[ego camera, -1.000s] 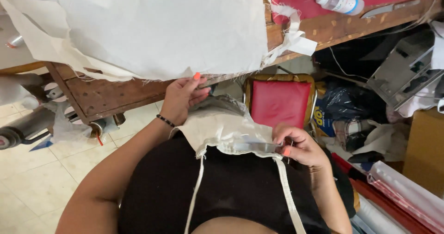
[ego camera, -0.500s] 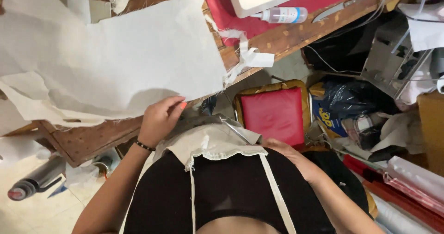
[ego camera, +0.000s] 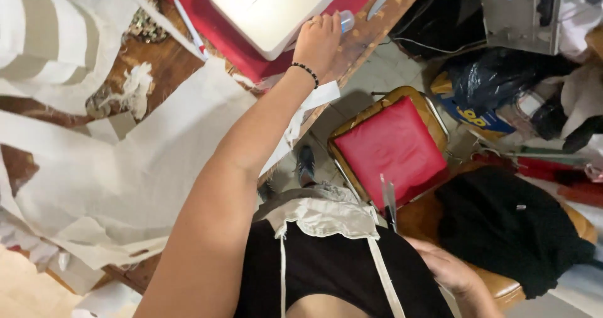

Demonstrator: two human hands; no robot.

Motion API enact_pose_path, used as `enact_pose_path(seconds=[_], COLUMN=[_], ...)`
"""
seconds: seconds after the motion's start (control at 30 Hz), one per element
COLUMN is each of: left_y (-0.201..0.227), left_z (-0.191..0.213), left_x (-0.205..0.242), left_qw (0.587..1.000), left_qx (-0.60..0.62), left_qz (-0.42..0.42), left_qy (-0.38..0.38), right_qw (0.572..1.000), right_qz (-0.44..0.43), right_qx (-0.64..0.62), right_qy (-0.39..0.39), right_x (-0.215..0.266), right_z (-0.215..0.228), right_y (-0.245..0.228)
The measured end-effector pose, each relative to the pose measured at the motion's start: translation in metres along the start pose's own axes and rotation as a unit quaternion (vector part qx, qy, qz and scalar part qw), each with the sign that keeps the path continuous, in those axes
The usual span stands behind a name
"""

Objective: The person is using scissors to cut white fabric and preparing a fabric container on a cluttered workbench.

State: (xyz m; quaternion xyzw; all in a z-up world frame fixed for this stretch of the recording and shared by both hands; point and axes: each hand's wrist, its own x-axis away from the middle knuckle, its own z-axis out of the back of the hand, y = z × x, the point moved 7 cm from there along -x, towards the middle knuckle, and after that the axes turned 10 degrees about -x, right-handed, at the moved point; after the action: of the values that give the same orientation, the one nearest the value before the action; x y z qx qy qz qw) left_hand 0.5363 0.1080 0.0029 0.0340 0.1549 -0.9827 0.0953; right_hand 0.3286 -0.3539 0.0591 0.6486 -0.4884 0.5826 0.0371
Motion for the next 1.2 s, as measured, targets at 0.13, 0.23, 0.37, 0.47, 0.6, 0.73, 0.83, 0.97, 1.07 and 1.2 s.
enact_pose_path(seconds=[0.13, 0.23, 0.37, 0.47, 0.6, 0.73, 0.83, 0.97, 1.07, 1.2], left_y=[0.008, 0.009, 0.047, 0.066, 0.065, 0.045, 0.037, 0.039, 0.028, -0.001], left_z=[-0.008, 0.014, 0.069, 0.074, 0.082, 0.081, 0.083, 0.084, 0.096, 0.109], left_x=[-0.004, -0.014, -0.024, -0.019, -0.01, 0.005, 0.011, 0.024, 0.04, 0.062], left_qw=[0.998, 0.998, 0.929, 0.852, 0.827, 0.85, 0.863, 0.863, 0.879, 0.898], left_qx=[-0.033, -0.051, -0.232, -0.351, -0.384, -0.358, -0.35, -0.348, -0.287, -0.218], left_qz=[-0.01, -0.031, -0.264, -0.354, -0.373, -0.355, -0.351, -0.364, -0.378, -0.35], left_qy=[-0.057, -0.005, -0.114, -0.162, -0.171, -0.151, -0.098, -0.04, 0.04, 0.153], right_qw=[0.99, 0.976, 0.983, 0.98, 0.961, 0.959, 0.96, 0.953, 0.954, 0.952], right_qz=[0.04, 0.126, 0.115, 0.176, 0.227, 0.219, 0.239, 0.3, 0.299, 0.306], right_qx=[-0.132, -0.165, -0.141, -0.086, -0.158, -0.163, -0.123, -0.044, -0.036, -0.027], right_qy=[-0.033, -0.065, -0.039, -0.024, 0.032, 0.077, 0.074, 0.005, 0.003, 0.013], right_x=[0.024, 0.015, -0.002, -0.017, -0.027, -0.03, -0.036, -0.047, -0.047, -0.048], right_z=[-0.019, 0.001, 0.005, 0.008, 0.022, 0.02, 0.018, 0.013, 0.006, 0.007], right_y=[-0.001, 0.013, -0.017, -0.053, -0.068, -0.073, -0.083, -0.091, -0.097, -0.094])
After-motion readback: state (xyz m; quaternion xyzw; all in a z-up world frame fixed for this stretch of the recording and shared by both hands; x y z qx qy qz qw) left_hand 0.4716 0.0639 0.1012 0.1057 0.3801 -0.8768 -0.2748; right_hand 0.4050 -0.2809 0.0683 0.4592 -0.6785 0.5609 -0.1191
